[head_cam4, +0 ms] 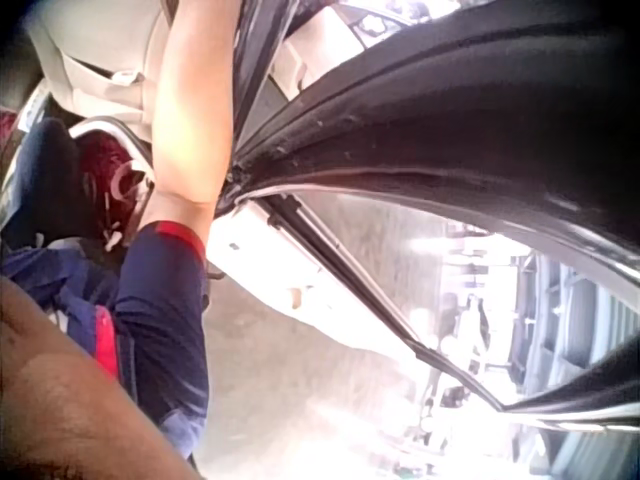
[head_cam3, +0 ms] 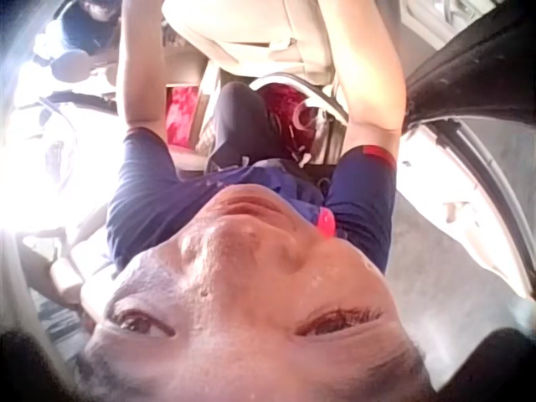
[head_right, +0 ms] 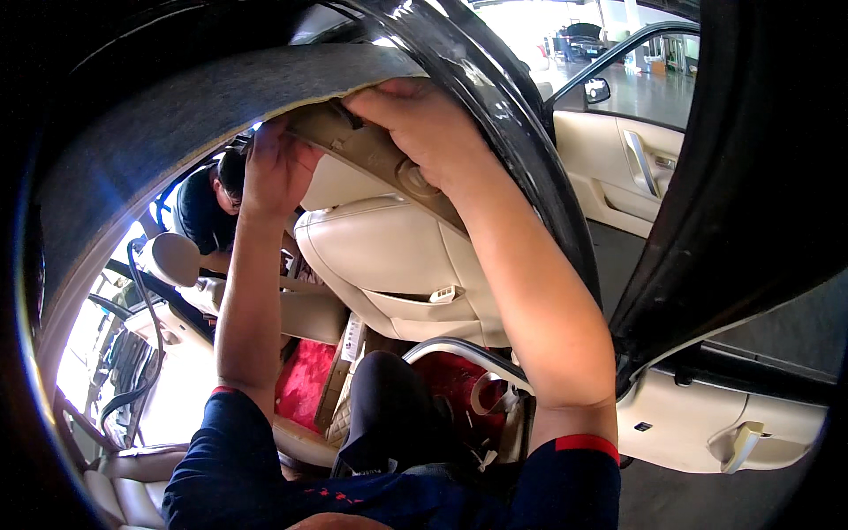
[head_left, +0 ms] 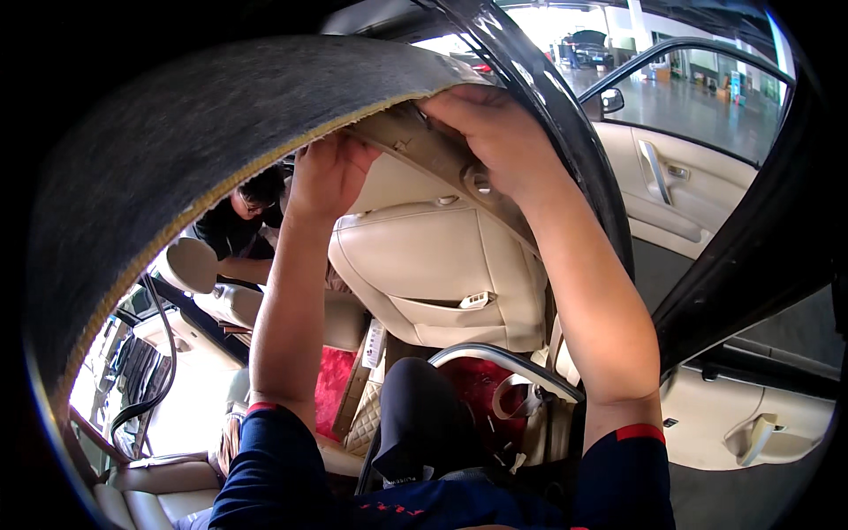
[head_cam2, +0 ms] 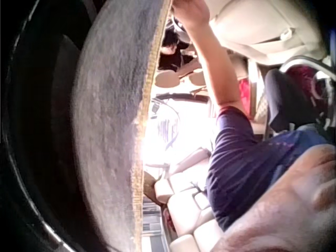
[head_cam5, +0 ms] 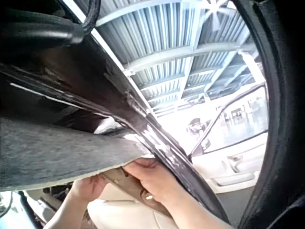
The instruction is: The person disassembles the car's interior trim, removing screws with a screwdriver and detaching the pillar trim panel and headliner edge by hand. Then, the person walks around to the other side of the vehicle.
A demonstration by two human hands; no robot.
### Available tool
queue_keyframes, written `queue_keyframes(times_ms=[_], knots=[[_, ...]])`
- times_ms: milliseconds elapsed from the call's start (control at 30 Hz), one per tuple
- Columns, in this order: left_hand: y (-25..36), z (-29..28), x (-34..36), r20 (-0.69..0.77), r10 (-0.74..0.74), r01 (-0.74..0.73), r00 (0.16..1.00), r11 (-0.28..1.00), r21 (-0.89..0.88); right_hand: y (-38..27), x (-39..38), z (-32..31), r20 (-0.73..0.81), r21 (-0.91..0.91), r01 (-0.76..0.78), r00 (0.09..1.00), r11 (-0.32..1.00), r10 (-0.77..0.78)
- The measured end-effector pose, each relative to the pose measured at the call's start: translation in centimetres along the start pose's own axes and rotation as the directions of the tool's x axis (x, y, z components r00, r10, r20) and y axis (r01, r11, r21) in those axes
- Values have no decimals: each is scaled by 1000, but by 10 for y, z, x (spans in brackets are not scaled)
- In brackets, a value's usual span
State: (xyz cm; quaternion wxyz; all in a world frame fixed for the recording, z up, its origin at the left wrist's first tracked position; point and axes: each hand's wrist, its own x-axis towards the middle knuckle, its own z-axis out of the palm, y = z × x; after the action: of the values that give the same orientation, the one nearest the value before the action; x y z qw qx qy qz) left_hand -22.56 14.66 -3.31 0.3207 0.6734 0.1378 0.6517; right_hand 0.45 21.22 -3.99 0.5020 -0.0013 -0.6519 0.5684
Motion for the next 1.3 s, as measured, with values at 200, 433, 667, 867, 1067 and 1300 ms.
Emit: queue_keyframes(times_ms=[200,433,667,867,1067,1300], knots=[[-1,-4,-1,48,-36,33,998,997,71,2,1,-1,43,-208,-3,999,978,12],[1,9,-1,-13,14,-13,1000,997,71,4,8,27,10,-472,299,942,829,-334],[11,36,3,-72,-9,15,997,997,81,2,48,33,121,-606,365,921,707,-371],[12,29,1,-35,-23,25,999,998,54,-6,60,37,183,-604,348,936,717,-300],[11,33,-1,-72,18,-12,997,996,86,-15,64,41,195,-649,241,969,721,-149],[12,20,-6,-109,0,10,994,996,92,-19,66,37,215,-641,147,977,754,-8]])
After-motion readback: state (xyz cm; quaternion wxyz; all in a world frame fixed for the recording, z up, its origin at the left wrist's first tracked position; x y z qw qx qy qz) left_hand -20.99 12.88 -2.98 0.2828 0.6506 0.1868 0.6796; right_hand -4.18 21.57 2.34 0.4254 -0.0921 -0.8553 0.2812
